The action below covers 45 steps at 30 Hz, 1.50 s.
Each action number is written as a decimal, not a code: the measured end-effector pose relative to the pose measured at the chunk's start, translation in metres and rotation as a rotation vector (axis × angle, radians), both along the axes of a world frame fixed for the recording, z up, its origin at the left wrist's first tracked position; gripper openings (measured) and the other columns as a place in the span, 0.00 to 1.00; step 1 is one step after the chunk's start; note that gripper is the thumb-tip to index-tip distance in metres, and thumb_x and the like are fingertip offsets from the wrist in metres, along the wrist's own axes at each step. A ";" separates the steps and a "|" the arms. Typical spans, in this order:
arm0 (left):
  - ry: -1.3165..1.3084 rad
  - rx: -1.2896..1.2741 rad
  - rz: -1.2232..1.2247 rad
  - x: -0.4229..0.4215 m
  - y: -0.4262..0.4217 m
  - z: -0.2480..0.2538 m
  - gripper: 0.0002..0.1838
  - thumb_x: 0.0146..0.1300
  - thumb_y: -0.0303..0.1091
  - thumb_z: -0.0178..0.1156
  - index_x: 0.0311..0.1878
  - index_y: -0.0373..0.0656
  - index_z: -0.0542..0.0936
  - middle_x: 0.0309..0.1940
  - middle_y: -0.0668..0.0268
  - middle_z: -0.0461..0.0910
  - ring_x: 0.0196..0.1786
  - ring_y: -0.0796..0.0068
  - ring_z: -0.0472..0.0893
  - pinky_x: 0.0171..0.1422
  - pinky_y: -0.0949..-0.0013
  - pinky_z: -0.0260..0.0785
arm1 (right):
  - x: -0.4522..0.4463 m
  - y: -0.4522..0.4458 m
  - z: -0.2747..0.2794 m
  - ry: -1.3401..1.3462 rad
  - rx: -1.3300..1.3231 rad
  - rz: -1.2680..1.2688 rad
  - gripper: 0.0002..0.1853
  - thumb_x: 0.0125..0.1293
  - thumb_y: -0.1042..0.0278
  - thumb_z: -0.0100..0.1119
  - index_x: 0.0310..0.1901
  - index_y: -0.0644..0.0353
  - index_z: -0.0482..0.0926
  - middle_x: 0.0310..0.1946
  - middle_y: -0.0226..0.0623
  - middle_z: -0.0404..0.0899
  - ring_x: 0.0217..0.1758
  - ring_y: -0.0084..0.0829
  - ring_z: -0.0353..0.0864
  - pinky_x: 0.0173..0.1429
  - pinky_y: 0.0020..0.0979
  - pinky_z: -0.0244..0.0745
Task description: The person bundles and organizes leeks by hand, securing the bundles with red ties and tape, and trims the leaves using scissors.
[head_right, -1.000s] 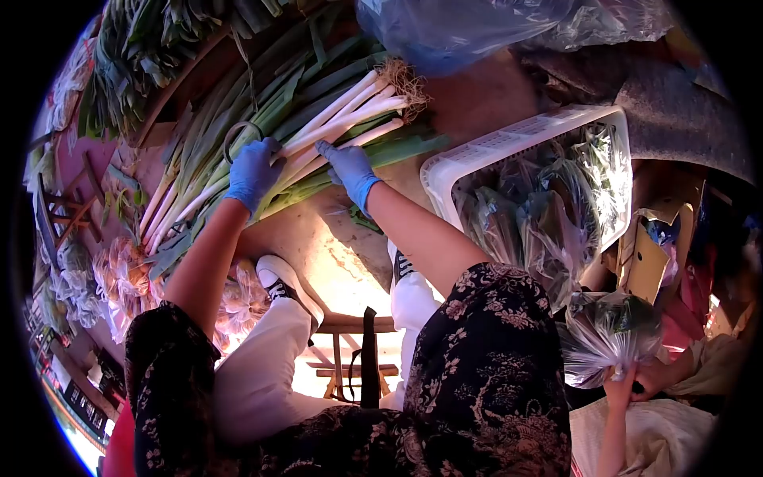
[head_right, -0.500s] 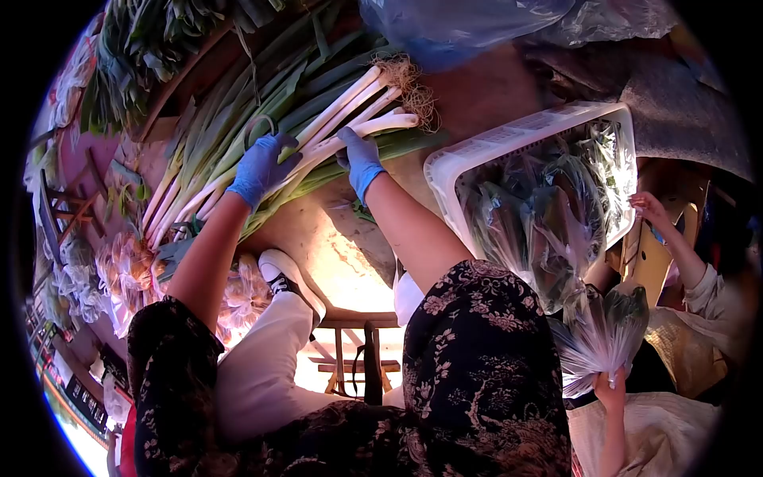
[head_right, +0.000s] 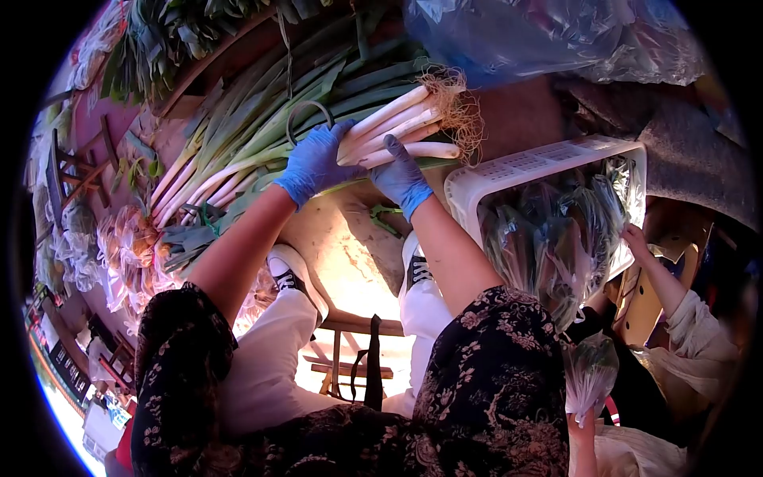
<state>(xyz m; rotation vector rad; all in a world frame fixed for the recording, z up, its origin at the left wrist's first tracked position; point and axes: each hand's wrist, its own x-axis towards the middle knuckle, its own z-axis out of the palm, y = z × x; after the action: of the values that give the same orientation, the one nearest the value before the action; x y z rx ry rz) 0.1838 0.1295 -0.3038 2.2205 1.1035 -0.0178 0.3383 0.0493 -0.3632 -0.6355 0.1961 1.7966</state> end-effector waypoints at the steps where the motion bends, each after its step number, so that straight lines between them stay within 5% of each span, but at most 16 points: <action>1: 0.034 0.014 0.003 0.002 -0.002 0.009 0.43 0.42 0.55 0.69 0.58 0.40 0.66 0.42 0.51 0.74 0.46 0.52 0.75 0.49 0.57 0.71 | 0.000 0.001 -0.001 0.022 0.020 0.009 0.45 0.49 0.53 0.68 0.64 0.58 0.54 0.59 0.40 0.63 0.64 0.36 0.61 0.69 0.37 0.54; 6: -0.028 0.132 0.016 -0.011 -0.010 0.025 0.39 0.47 0.51 0.66 0.58 0.39 0.65 0.42 0.50 0.74 0.44 0.53 0.75 0.46 0.57 0.71 | -0.004 0.008 0.019 -0.030 0.041 0.039 0.38 0.54 0.59 0.65 0.63 0.60 0.56 0.56 0.39 0.65 0.63 0.37 0.63 0.69 0.38 0.53; 13: -0.235 0.231 -0.012 -0.029 -0.004 0.041 0.17 0.53 0.27 0.55 0.48 0.51 0.73 0.26 0.59 0.70 0.33 0.56 0.72 0.34 0.55 0.66 | -0.012 0.000 0.012 -0.081 -0.215 -0.074 0.32 0.56 0.63 0.63 0.60 0.57 0.60 0.53 0.40 0.67 0.58 0.38 0.67 0.62 0.40 0.64; 16: -0.390 0.325 -0.184 -0.036 0.008 0.060 0.17 0.51 0.24 0.54 0.45 0.54 0.75 0.23 0.60 0.67 0.29 0.57 0.70 0.32 0.57 0.62 | -0.004 0.008 0.007 -0.292 -0.398 0.144 0.32 0.58 0.58 0.62 0.61 0.57 0.60 0.53 0.40 0.68 0.58 0.37 0.68 0.56 0.41 0.68; 17: -0.391 0.334 -0.215 -0.039 0.010 0.069 0.13 0.50 0.23 0.52 0.41 0.48 0.74 0.24 0.60 0.70 0.29 0.57 0.71 0.32 0.59 0.63 | -0.002 0.014 0.009 -0.480 -0.573 0.482 0.27 0.60 0.51 0.60 0.56 0.59 0.68 0.46 0.40 0.73 0.49 0.32 0.73 0.49 0.35 0.71; 20: -0.656 0.152 -0.200 -0.056 0.018 0.084 0.07 0.53 0.27 0.50 0.36 0.43 0.73 0.24 0.60 0.74 0.28 0.61 0.73 0.34 0.64 0.65 | -0.010 0.029 0.066 -0.971 -0.158 1.288 0.24 0.61 0.48 0.57 0.47 0.63 0.75 0.36 0.37 0.78 0.37 0.26 0.77 0.41 0.28 0.73; 21: -0.997 -0.135 -0.006 -0.053 0.016 0.087 0.06 0.56 0.31 0.49 0.33 0.41 0.73 0.24 0.60 0.76 0.27 0.66 0.74 0.33 0.69 0.66 | -0.010 0.028 0.071 -1.135 0.035 1.147 0.23 0.64 0.48 0.53 0.43 0.63 0.78 0.30 0.34 0.80 0.29 0.23 0.76 0.38 0.23 0.72; 22: -1.072 -0.560 0.276 -0.056 0.009 0.095 0.05 0.57 0.31 0.47 0.29 0.44 0.72 0.20 0.64 0.72 0.23 0.75 0.69 0.26 0.73 0.62 | -0.010 0.032 0.075 -1.099 0.099 0.957 0.22 0.65 0.48 0.52 0.44 0.63 0.78 0.31 0.33 0.80 0.29 0.23 0.76 0.38 0.23 0.73; 24: -1.426 -0.962 0.524 -0.062 0.025 0.087 0.05 0.52 0.27 0.46 0.25 0.47 0.71 0.14 0.73 0.67 0.18 0.77 0.63 0.23 0.75 0.56 | -0.009 0.046 0.087 -1.009 0.230 0.578 0.21 0.67 0.50 0.49 0.46 0.62 0.77 0.32 0.33 0.80 0.31 0.23 0.78 0.37 0.24 0.73; 27: -1.788 -1.492 0.523 -0.073 0.039 0.083 0.08 0.57 0.30 0.47 0.23 0.49 0.67 0.13 0.74 0.58 0.18 0.80 0.55 0.21 0.76 0.49 | -0.014 0.064 0.110 -0.765 0.172 0.468 0.22 0.70 0.52 0.44 0.51 0.64 0.75 0.36 0.36 0.80 0.36 0.25 0.79 0.41 0.25 0.73; 31: -1.837 -1.650 0.612 -0.078 0.037 0.077 0.09 0.58 0.31 0.47 0.22 0.50 0.66 0.13 0.75 0.55 0.19 0.80 0.56 0.21 0.77 0.48 | -0.032 0.066 0.134 -0.721 0.247 0.464 0.20 0.70 0.56 0.45 0.50 0.64 0.75 0.33 0.37 0.80 0.33 0.27 0.79 0.40 0.26 0.73; 34: -1.857 -1.686 0.429 -0.082 0.039 0.060 0.06 0.58 0.34 0.48 0.29 0.48 0.75 0.20 0.71 0.68 0.24 0.76 0.64 0.29 0.74 0.59 | -0.041 0.069 0.142 -0.842 0.226 0.488 0.16 0.68 0.60 0.49 0.47 0.65 0.76 0.29 0.37 0.80 0.31 0.27 0.79 0.37 0.26 0.73; 37: -1.801 -1.585 0.656 -0.078 0.035 0.077 0.17 0.60 0.39 0.48 0.50 0.48 0.77 0.42 0.60 0.77 0.43 0.65 0.74 0.51 0.62 0.66 | -0.039 0.069 0.143 -0.638 0.162 0.404 0.12 0.66 0.64 0.52 0.41 0.64 0.77 0.28 0.38 0.80 0.29 0.28 0.80 0.33 0.26 0.73; 40: -1.758 -1.593 0.590 -0.081 0.034 0.088 0.28 0.62 0.44 0.47 0.66 0.51 0.63 0.60 0.53 0.68 0.62 0.53 0.67 0.67 0.50 0.54 | -0.036 0.070 0.142 -0.513 0.128 0.332 0.10 0.66 0.64 0.53 0.38 0.64 0.77 0.27 0.38 0.80 0.29 0.30 0.80 0.32 0.27 0.73; 45: -1.603 -1.461 0.548 -0.085 0.031 0.077 0.33 0.62 0.49 0.46 0.69 0.48 0.57 0.61 0.52 0.67 0.66 0.54 0.63 0.69 0.51 0.51 | -0.031 0.071 0.134 -0.373 0.102 0.302 0.11 0.65 0.64 0.53 0.36 0.65 0.77 0.27 0.41 0.80 0.28 0.32 0.80 0.32 0.30 0.74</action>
<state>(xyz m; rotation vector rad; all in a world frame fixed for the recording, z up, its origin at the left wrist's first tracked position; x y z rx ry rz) 0.0987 0.1600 -0.2264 0.1876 0.3236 0.7564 0.3071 0.1205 -0.2291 -0.9506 -0.2559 1.9194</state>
